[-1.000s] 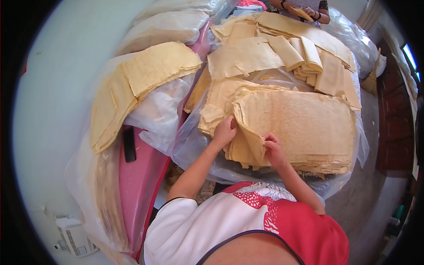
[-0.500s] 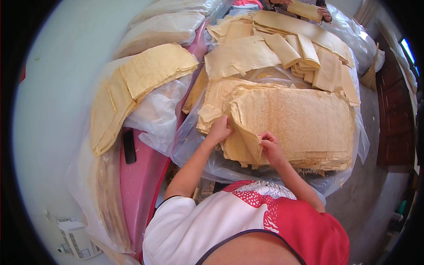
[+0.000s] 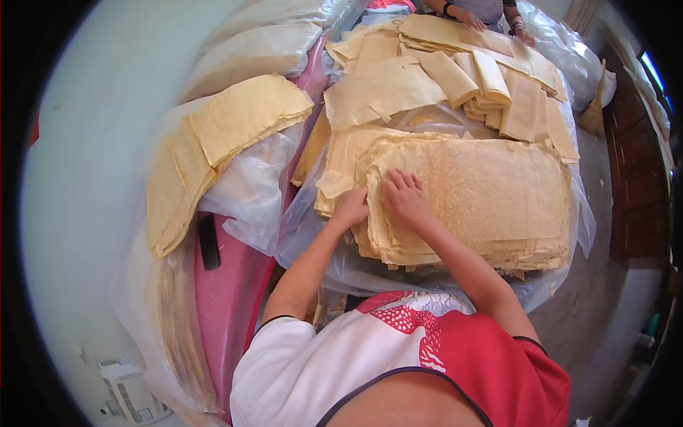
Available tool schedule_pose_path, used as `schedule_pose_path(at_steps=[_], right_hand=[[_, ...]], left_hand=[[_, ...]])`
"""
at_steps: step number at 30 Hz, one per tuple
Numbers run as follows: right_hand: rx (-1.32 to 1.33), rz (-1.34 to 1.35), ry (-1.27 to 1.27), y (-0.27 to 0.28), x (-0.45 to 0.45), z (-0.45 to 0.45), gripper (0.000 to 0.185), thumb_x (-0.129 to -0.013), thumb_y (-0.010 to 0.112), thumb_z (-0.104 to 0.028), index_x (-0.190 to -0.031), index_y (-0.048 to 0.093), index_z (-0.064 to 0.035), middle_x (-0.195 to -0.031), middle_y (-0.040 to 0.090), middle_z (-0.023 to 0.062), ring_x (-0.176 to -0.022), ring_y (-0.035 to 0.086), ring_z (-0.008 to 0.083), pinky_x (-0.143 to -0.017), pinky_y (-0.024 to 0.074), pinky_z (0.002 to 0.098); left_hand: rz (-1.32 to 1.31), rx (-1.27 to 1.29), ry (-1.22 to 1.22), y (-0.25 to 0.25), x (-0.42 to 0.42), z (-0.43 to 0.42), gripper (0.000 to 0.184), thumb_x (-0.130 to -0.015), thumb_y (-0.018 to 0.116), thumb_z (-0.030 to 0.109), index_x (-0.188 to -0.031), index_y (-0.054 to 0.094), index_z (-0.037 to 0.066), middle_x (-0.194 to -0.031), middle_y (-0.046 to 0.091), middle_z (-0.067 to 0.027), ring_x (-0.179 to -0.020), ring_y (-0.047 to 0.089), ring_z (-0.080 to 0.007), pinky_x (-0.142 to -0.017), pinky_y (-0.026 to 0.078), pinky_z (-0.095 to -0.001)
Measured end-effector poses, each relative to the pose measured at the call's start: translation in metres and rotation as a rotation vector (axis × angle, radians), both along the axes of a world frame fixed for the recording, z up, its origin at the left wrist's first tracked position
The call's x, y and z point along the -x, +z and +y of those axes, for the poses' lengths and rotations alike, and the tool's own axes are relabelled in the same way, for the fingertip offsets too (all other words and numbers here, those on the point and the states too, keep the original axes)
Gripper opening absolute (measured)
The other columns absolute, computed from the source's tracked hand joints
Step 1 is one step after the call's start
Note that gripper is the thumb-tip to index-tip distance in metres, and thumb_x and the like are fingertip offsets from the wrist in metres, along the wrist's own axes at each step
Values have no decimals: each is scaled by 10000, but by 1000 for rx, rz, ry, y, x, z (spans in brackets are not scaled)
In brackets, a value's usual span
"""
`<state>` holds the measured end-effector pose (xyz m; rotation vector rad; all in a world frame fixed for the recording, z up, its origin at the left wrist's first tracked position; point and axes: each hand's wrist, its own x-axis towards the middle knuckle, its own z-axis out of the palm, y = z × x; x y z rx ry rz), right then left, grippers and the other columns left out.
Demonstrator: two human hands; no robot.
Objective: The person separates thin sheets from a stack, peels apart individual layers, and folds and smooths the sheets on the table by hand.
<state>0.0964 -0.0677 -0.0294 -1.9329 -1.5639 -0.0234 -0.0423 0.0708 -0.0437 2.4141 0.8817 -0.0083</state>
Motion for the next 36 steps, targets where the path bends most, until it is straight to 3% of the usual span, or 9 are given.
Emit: schedule_pose_path(at_steps=[1,4,14,20,22,26,28,30,36], right_hand=[[55,-158,-18,-3,2,2,366,-888,561,-277,-1219,575,-120,-1391,479,128,-1332,401,286,-1101,267,465],[117,-121,-39,-6,4,4,408,-910,513,-292,-1287,546,-141,-1465,412,131,-1390,337,289,-1141,202,477],[194,-160,-66,-16,5,13,419,-920,492,-311,-1318,539,-188,-1494,382,114,-1423,285,279,-1154,175,485],[203,-158,-48,-17,4,12,450,-906,499,-325,-1335,534,-194,-1512,357,114,-1436,257,276,-1162,153,485],[165,-163,-68,-18,3,13,399,-911,510,-302,-1290,558,-190,-1478,399,122,-1415,300,279,-1152,180,487],[113,-198,-57,-24,0,8,402,-906,524,-298,-1286,558,-172,-1469,410,121,-1405,312,293,-1144,196,495],[119,-162,-19,-23,1,6,416,-897,545,-294,-1280,558,-133,-1459,416,129,-1397,320,307,-1139,206,499],[139,-180,42,-20,6,-9,451,-880,562,-311,-1285,551,-113,-1465,409,136,-1405,306,306,-1140,206,498],[199,-144,199,1,9,-108,676,-775,685,-411,-1340,499,-89,-1480,388,149,-1414,291,294,-1144,203,479]], left_hand=[[-23,-21,-10,3,2,-2,143,-745,602,114,-870,598,44,-834,650,-204,-853,630,-399,-746,487,-480],[-96,79,-5,26,8,-9,114,-763,602,115,-848,584,41,-814,636,-194,-818,619,-392,-725,481,-460],[-189,127,-245,25,80,-76,130,-789,605,125,-812,532,21,-776,583,-186,-763,581,-393,-672,457,-459],[223,495,-194,66,202,-91,163,-800,640,173,-776,556,36,-723,599,-164,-708,602,-354,-630,453,-428],[456,257,-226,26,272,-78,115,-807,636,156,-855,616,53,-808,640,-157,-772,637,-328,-683,487,-414],[694,-37,38,44,290,-83,176,-810,629,135,-971,658,71,-921,666,-147,-852,659,-305,-747,511,-402],[126,107,165,50,252,-83,263,-815,638,137,-1071,651,75,-980,667,-135,-889,663,-297,-794,520,-376],[-192,153,237,52,202,-86,294,-830,653,161,-1108,639,67,-965,673,-126,-903,669,-278,-786,527,-352],[-401,288,358,-11,92,-74,424,-839,699,199,-1178,566,-19,-893,653,-112,-787,659,-196,-666,534,-302]])
